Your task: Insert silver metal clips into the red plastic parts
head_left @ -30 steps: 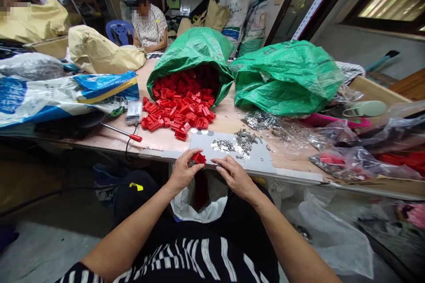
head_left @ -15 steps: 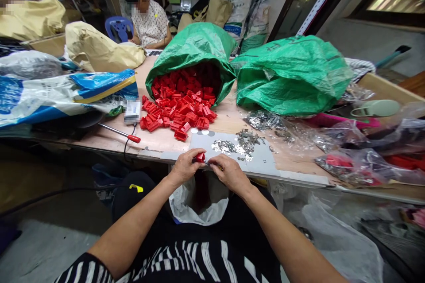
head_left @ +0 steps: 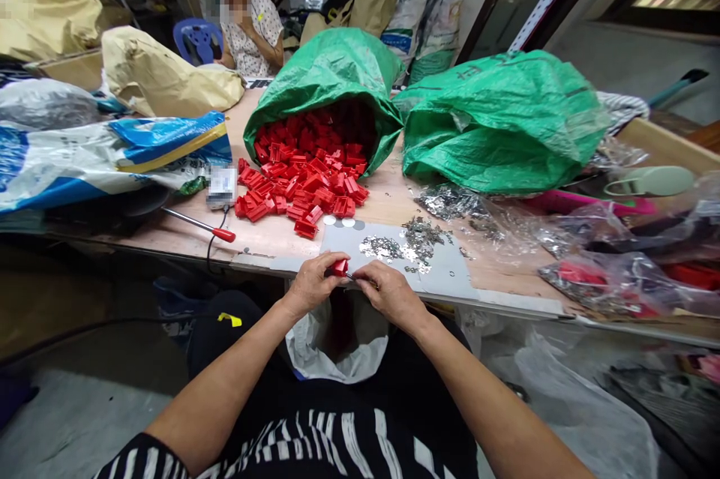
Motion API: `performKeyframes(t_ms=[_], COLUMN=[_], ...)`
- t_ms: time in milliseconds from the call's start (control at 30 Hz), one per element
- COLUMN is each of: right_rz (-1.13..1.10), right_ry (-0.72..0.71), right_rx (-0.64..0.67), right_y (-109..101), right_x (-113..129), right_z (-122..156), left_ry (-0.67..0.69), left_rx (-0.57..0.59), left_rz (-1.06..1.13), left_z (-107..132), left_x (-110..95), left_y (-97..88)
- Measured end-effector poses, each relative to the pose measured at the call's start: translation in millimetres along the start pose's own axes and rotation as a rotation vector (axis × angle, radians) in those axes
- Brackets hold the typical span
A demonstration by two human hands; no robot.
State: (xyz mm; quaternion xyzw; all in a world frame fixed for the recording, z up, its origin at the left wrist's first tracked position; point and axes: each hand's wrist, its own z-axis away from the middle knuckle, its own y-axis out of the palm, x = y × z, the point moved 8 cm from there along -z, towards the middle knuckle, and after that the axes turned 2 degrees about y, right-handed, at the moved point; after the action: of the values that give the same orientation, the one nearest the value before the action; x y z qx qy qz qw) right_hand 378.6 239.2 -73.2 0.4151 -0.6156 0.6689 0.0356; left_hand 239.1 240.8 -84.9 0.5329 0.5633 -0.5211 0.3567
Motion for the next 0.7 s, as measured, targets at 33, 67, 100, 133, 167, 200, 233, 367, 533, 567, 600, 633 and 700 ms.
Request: performKeyframes(t_ms=[33,67,100,133,167,200,233,367,533,567,600,633,700], right_rz=[0.012,0.025,0.039,0.055,0.077,0.104,0.138,0.279,0.248,0.21,0.163,0.108,-0.033], right_ry=[0.008,0.017,0.028,0.042,0.061,0.089,0.121,0.254,0.235,0.219,0.201,0.178,0.114], right_rx=[0.0,0.001,0.004,0.009,0.016,0.025,0.036,0.054,0.038,0.035,0.025,0.007,-0.049], right_y=[0.5,1.0,1.5,2.1,2.8,3.6,4.7,8.5,11.1,10.9,9.9,8.0,1.5], right_x=[-0.6,-0.9,-0.9,-0.2,0.9,2.2,4.0,12.8,16.4,15.0,13.6,12.7,14.2], right_z=[-0.1,-0.2,-0.4,-0.7,-1.2,-1.9,-2.6,-5.0,-3.9,-2.4,-0.4,2.1,8.8], left_ry=[-0.014,-0.029,-0.041,-0.048,-0.048,-0.042,-0.034,0.0,-0.006,-0.006,0.001,0.011,0.023], left_rx=[-0.002,-0.004,-0.006,-0.008,-0.008,-0.007,-0.006,-0.01,-0.031,-0.04,-0.05,-0.06,-0.09], left_rz=[0.02,0.041,0.059,0.069,0.066,0.053,0.034,-0.065,-0.066,-0.055,-0.05,-0.054,-0.075], left_z=[-0.2,-0.4,-0.6,-0.7,-0.7,-0.6,-0.5,0.7,3.1,4.6,6.7,9.4,16.5], left_x=[0.1,0.4,0.9,1.3,1.8,2.2,2.9,6.0,1.6,-1.4,-5.1,-9.4,-17.5], left_y=[0.0,0.0,0.0,0.2,0.4,0.6,0.9,1.5,0.9,0.5,0.1,-0.5,-2.1])
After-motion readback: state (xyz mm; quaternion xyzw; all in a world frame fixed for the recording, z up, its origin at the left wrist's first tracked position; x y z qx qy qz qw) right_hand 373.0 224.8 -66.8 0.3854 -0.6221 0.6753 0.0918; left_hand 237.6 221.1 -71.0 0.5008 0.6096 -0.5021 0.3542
